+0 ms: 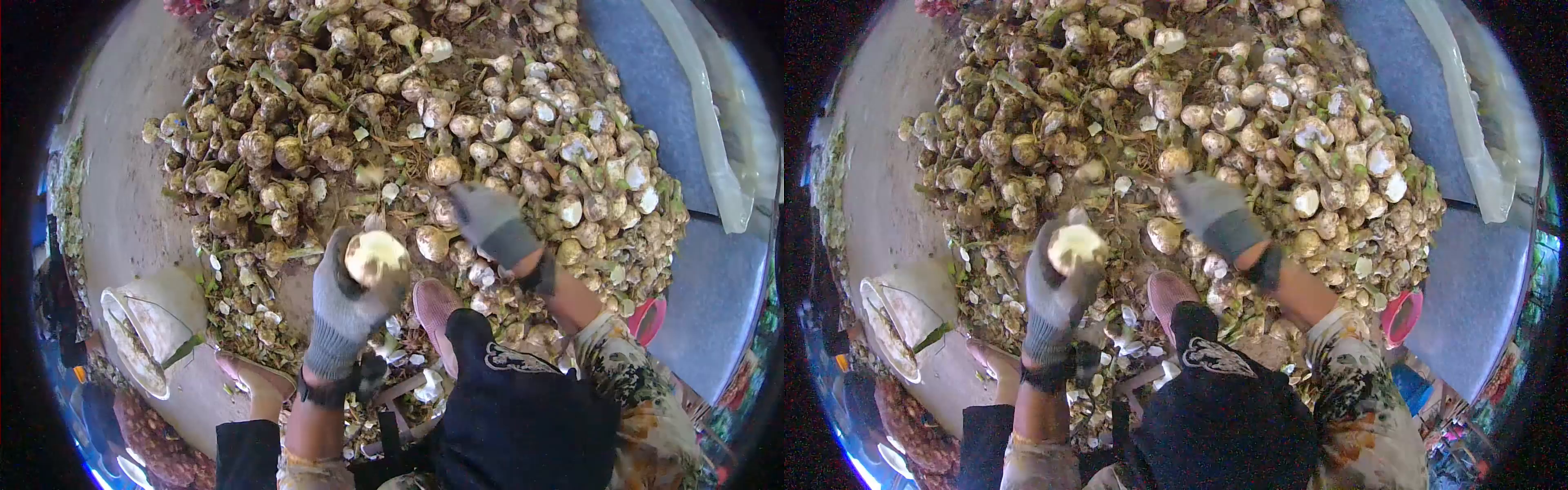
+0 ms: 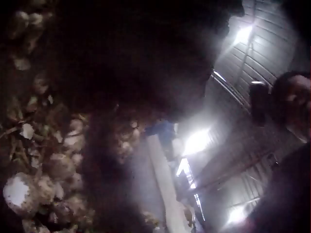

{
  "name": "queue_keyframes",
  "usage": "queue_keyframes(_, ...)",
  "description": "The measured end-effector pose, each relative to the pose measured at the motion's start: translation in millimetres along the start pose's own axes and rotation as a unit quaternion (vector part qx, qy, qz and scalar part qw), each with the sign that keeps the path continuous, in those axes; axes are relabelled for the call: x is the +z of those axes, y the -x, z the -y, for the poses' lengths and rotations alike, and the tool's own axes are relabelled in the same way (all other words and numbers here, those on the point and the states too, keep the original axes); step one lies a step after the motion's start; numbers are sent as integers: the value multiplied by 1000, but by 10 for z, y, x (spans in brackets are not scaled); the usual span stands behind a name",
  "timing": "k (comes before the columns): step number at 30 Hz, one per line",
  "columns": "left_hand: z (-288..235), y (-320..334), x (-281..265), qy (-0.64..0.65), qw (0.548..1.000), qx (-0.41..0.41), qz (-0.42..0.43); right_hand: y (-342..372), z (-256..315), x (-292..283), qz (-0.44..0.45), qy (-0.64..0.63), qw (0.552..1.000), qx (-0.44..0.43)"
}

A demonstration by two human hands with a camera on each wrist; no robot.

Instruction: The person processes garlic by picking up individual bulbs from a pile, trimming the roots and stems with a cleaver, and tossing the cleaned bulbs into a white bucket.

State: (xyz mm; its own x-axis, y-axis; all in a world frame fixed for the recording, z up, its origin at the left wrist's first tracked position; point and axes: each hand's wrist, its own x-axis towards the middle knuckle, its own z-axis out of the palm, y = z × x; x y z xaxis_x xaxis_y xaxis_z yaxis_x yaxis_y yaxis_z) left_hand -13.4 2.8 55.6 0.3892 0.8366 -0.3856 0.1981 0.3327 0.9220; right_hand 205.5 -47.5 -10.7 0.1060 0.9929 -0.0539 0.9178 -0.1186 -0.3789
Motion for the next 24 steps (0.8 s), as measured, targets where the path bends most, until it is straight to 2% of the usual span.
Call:
queue_keyframes(2,129,-14,-106,-10,999,37,-15,59,-205,-98,-16,-88,991,96)
queue_keyframes(3,235,-84,-156,-17,999,47,-21,91,-134,-238,-46,-94,991,87)
queue_keyframes(4,386,-199,-218,-144,981,126,-27,105,-80,-302,-37,-140,985,98)
queue_keyframes(6,320,-276,-97,-12,994,102,-39,185,20,-288,-7,-273,952,139)
queue_keyframes(7,299,-268,-21,54,994,83,-49,240,34,-134,19,-361,917,170)
queue_keyframes(8,87,-224,122,176,983,53,-26,266,58,33,47,-446,872,196)
queue_keyframes(9,83,-255,274,130,985,114,5,310,126,188,92,-432,877,189)
queue_keyframes(10,-181,-182,504,146,982,117,31,390,138,343,119,-449,870,166)
queue_keyframes(11,-114,-176,650,-152,949,278,3,503,123,473,128,-489,848,160)
queue_keyframes(14,-95,-553,948,-263,915,304,39,724,-18,519,111,-564,784,233)
queue_keyframes(15,-175,-786,747,-380,874,299,53,729,-127,535,102,-583,762,264)
queue_keyframes(16,-66,-1062,593,-548,790,274,4,712,-212,497,94,-595,743,291)
queue_keyframes(17,128,-1308,433,-694,678,238,-47,689,-211,407,114,-584,740,315)
queue_keyframes(19,335,-1659,48,-783,609,119,37,585,-176,132,163,-555,735,353)
queue_keyframes(20,452,-1785,-55,-807,577,120,39,595,-162,140,160,-579,724,340)
queue_keyframes(22,610,-1977,-147,-850,509,126,44,557,-70,218,139,-504,807,276)
queue_keyframes(24,506,-1873,-126,-820,559,119,32,538,-24,351,130,-416,874,215)
